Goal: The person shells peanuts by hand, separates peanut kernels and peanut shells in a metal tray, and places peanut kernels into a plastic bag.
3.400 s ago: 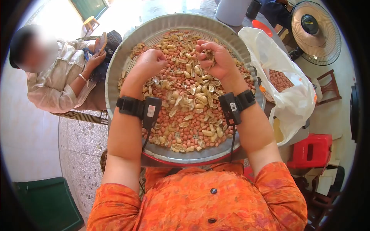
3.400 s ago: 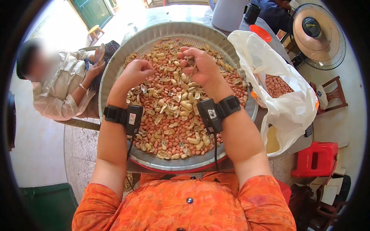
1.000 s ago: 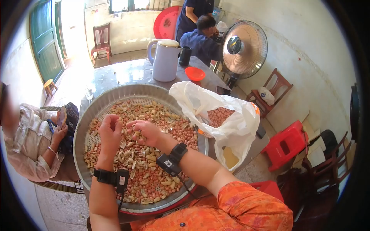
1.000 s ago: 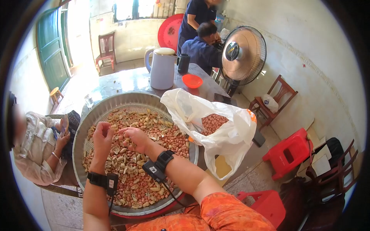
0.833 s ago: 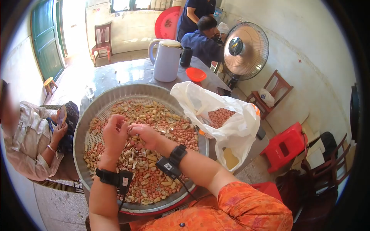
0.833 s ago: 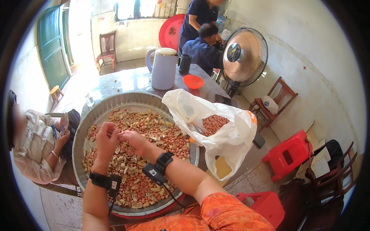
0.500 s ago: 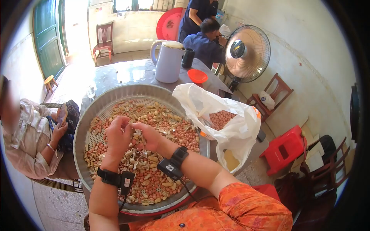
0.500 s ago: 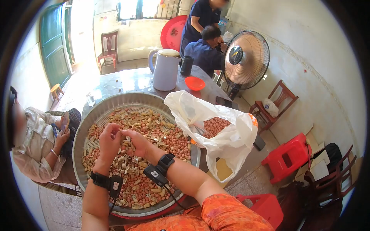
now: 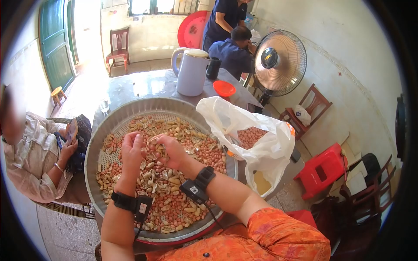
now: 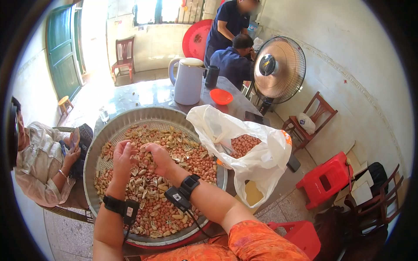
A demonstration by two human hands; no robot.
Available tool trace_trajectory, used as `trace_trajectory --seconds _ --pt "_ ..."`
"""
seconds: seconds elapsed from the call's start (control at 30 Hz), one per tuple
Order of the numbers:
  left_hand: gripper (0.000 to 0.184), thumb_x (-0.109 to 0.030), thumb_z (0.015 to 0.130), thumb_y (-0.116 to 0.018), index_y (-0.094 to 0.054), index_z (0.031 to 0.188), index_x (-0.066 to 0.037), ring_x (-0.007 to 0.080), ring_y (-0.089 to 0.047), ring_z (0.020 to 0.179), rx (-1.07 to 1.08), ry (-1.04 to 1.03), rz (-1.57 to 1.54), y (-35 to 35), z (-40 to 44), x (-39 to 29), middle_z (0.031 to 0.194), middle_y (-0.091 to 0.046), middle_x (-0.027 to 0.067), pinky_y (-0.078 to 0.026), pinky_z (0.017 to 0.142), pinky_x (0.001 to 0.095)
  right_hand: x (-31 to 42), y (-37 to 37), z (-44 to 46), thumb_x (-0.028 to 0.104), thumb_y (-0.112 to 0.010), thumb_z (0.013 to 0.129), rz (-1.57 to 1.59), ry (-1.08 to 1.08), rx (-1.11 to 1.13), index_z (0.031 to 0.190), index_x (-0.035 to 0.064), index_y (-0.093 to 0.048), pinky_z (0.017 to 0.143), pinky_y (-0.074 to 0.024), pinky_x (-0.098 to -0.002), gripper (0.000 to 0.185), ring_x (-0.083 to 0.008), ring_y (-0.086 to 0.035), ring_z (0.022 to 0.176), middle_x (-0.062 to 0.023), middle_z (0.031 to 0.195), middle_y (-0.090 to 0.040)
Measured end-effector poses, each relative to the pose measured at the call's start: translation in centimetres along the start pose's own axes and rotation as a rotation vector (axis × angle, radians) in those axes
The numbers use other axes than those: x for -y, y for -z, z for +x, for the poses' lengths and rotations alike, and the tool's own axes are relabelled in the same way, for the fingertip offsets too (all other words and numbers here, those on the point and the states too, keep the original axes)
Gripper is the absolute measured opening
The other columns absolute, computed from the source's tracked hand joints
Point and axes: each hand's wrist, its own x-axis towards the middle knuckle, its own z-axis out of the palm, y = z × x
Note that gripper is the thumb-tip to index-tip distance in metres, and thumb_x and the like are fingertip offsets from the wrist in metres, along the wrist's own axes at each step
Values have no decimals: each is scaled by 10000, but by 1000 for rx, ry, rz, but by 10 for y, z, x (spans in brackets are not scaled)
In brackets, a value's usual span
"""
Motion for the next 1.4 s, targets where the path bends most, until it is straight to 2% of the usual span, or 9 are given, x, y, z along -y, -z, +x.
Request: trace_trajectory --seconds 0.17,0.27,0.33,0.43,0.57,0.77,0.97,1.2,1.4 --pt "518 -499 900 -229 -422 1054 -43 207 -556 838 240 678 -476 -15 -14 -16 990 -492 98 -495 748 381 1 0 -5 84 -435 762 -199 306 16 808 84 -540 423 -379 -231 115 -84 -487 608 -1 734 -522" --pt "537 -500 902 -195 -424 1067 -44 205 -544 911 312 607 -841 -22 -15 9 1029 -494 114 -478 800 380 -9 -6 -7 18 -470 698 -530 592 -33 789 49 -548 524 -439 -275 124 -141 -526 643 -61 761 -547" --pt "496 -455 914 -199 -435 1081 -52 196 -541 947 270 548 -928 -25 -16 20 1052 -505 111 -473 803 339 -12 -5 -4 2 -488 654 -1116 1054 13 803 31 -549 638 -447 -319 163 -215 -536 734 -87 789 -552" --pt "302 -315 895 -361 -517 1018 -87 235 -536 906 225 350 -1000 -24 -17 50 957 -557 75 -461 787 364 -13 -6 -7 50 -492 650 -1261 1081 49 850 33 -539 748 -417 -365 206 -284 -518 816 -114 828 -550" --pt "460 -440 913 -228 -446 1104 -82 197 -497 1009 137 344 -997 -32 -17 42 1061 -506 71 -435 843 370 -13 -11 -8 88 -498 670 -1219 1148 77 926 34 -515 807 -387 -392 262 -297 -507 875 -144 909 -541" --pt "282 -268 837 -440 -462 992 -34 220 -398 968 657 -239 -1361 -20 -11 79 972 -404 89 -304 849 344 -24 -40 -25 113 -521 704 -1226 1331 153 977 3 -503 892 -339 -417 295 -320 -470 994 -134 1016 -505" --pt "343 -328 875 -344 -459 1029 -44 204 -464 958 346 170 -1246 -35 -25 50 996 -460 87 -380 829 336 -17 -32 -14 105 -492 739 -1265 1444 128 861 39 -543 910 -322 -443 148 -312 -482 984 -134 921 -546" --pt "437 -398 919 -232 -455 1071 -55 185 -542 945 287 349 -1191 -26 -14 42 1024 -526 85 -470 805 327 1 -29 -15 90 -476 754 -1266 1528 53 798 42 -563 860 -352 -412 108 -285 -503 903 -94 804 -569" --pt "358 -377 912 -285 -496 881 -89 180 -544 638 79 665 -836 -15 -11 11 786 -547 85 -391 410 247 17 -13 -14 100 -441 828 -1101 1400 -147 775 17 -547 756 -383 -345 145 -254 -505 817 -87 758 -548"
